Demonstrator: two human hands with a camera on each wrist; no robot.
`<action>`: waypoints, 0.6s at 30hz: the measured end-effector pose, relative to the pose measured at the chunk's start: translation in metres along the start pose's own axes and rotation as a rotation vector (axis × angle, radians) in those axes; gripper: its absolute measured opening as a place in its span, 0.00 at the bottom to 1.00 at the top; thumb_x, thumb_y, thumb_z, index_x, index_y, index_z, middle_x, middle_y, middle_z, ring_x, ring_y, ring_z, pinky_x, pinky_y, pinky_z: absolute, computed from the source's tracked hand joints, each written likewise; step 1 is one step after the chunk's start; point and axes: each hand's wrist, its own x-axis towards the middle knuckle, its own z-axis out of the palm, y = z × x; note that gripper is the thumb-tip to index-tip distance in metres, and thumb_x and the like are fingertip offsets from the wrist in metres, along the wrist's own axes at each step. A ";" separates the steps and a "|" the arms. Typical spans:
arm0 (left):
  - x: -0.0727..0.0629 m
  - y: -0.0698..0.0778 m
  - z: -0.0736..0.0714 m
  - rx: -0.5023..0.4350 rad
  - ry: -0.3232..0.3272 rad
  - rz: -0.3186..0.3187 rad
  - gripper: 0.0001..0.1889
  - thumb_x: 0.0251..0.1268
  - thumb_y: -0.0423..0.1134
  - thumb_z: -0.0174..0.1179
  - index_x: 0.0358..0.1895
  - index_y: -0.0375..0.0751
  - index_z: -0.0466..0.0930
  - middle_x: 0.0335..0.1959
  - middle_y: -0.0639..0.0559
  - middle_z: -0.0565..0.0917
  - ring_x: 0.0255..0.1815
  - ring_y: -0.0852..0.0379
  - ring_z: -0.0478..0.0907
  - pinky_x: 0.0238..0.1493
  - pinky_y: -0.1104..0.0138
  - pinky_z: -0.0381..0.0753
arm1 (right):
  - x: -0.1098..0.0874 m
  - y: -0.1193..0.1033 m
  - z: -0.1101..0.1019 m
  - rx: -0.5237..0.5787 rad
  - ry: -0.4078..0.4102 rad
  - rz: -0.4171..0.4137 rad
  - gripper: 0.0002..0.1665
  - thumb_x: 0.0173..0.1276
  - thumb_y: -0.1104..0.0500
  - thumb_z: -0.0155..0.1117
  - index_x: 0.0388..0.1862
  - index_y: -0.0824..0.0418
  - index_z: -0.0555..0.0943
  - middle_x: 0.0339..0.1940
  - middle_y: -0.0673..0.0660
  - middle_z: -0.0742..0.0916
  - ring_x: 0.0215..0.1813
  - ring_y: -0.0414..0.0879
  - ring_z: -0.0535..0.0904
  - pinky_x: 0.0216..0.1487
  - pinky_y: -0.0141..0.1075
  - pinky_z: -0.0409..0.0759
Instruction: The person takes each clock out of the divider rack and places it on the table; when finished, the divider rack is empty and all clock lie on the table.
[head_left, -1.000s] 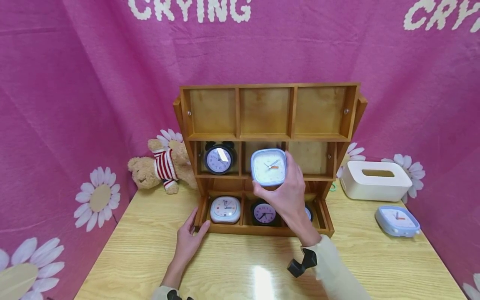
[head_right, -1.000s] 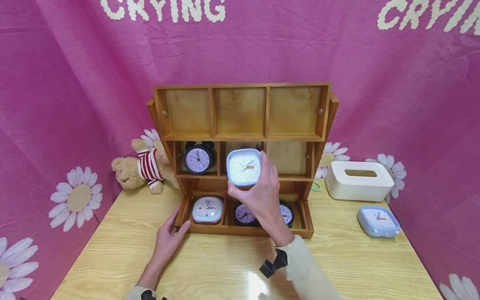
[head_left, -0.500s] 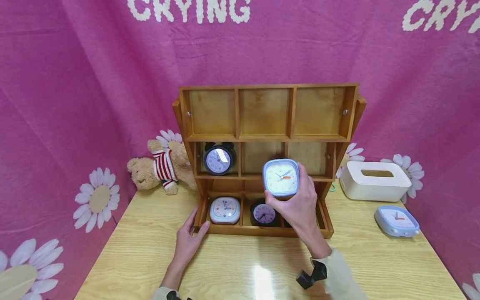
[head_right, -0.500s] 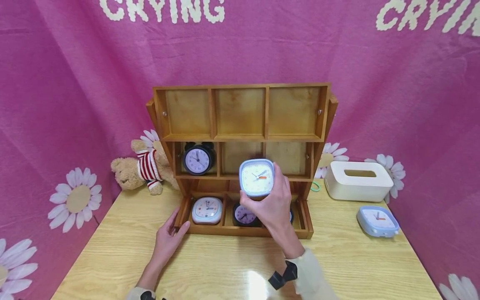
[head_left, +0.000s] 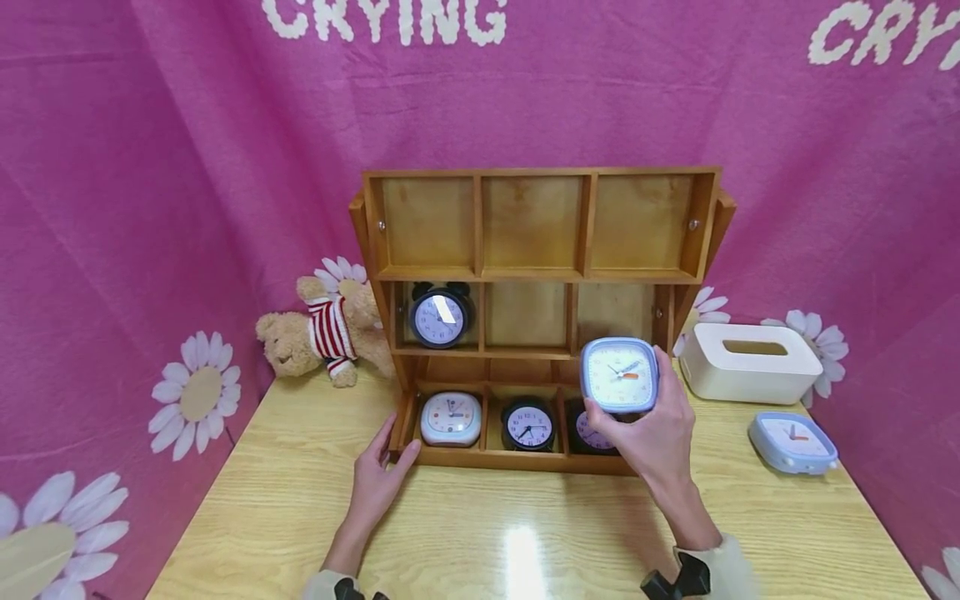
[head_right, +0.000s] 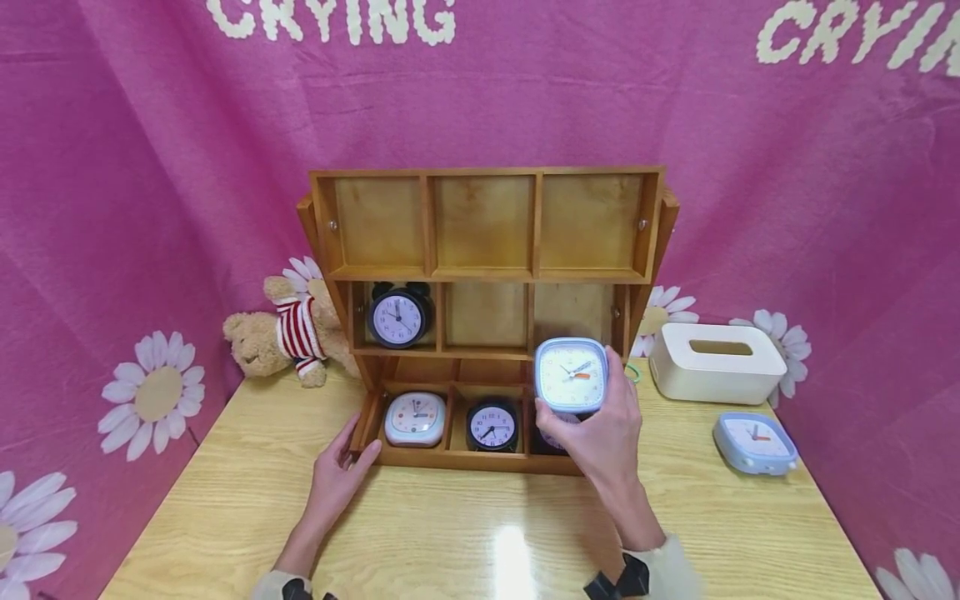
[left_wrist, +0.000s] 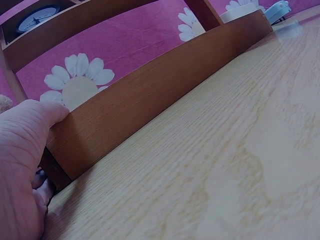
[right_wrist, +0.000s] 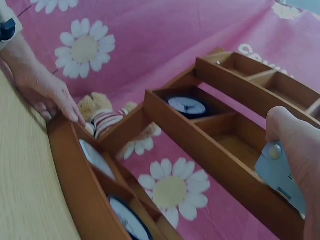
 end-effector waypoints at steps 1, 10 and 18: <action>0.000 0.000 0.000 -0.001 -0.001 0.000 0.37 0.71 0.42 0.70 0.79 0.39 0.67 0.78 0.37 0.67 0.79 0.38 0.62 0.74 0.42 0.66 | -0.001 0.003 -0.004 -0.004 -0.004 0.009 0.62 0.37 0.52 0.86 0.74 0.68 0.71 0.60 0.68 0.84 0.56 0.62 0.81 0.53 0.52 0.78; 0.000 -0.001 0.000 0.006 -0.004 -0.009 0.37 0.71 0.42 0.69 0.79 0.40 0.67 0.78 0.37 0.67 0.79 0.37 0.62 0.74 0.41 0.65 | -0.014 0.029 -0.038 -0.065 -0.018 0.099 0.62 0.37 0.54 0.85 0.75 0.67 0.70 0.59 0.72 0.82 0.57 0.66 0.78 0.53 0.59 0.73; 0.000 0.000 0.000 -0.004 -0.004 -0.013 0.37 0.71 0.42 0.70 0.79 0.40 0.67 0.79 0.38 0.67 0.79 0.39 0.61 0.75 0.42 0.65 | -0.024 0.059 -0.069 -0.137 0.020 0.173 0.61 0.36 0.57 0.85 0.74 0.66 0.72 0.59 0.71 0.84 0.55 0.65 0.79 0.55 0.22 0.64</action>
